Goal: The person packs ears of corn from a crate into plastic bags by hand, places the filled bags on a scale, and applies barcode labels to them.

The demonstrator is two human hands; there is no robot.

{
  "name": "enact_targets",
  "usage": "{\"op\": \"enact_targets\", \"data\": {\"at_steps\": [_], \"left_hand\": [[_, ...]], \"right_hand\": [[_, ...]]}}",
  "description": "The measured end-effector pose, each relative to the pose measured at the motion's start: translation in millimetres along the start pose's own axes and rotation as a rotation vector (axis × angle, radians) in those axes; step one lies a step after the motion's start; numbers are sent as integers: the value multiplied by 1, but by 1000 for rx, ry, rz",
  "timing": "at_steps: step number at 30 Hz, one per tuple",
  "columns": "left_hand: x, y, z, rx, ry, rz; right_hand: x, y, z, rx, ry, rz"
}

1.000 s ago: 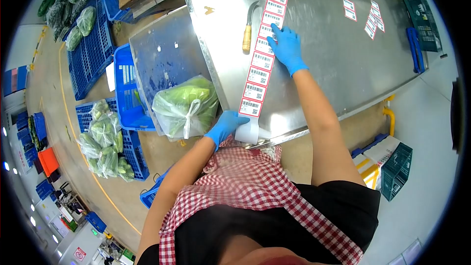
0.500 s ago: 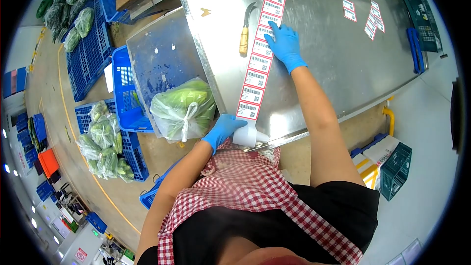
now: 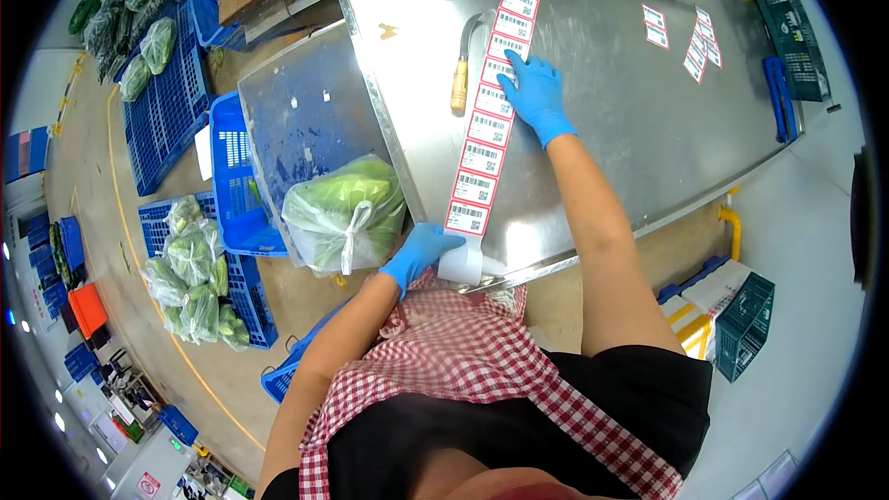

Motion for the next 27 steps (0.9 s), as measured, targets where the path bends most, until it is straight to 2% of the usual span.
{"op": "enact_targets", "data": {"at_steps": [6,13,17,27], "left_hand": [[-2,0,-2,-16,-95,-57],[7,7,1,-21,-1,-15],[10,9,4,-18,22,-17],[10,9,3,-3,-5,-6]], "right_hand": [[0,5,-3,40,-51,-29],[-18,39,-7,-4,-90,-74],[-31,65,-10,67,-95,-135],[-31,78,-10,64,-148,-84]]}}
Point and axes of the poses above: each hand's wrist, its own y-axis away from the middle knuckle, its own z-axis out of the palm, x = y × z, the point moved 10 cm from there along -y, towards the middle knuckle, and after that the axes turned 9 degrees about -y, right-handed, at the moved point
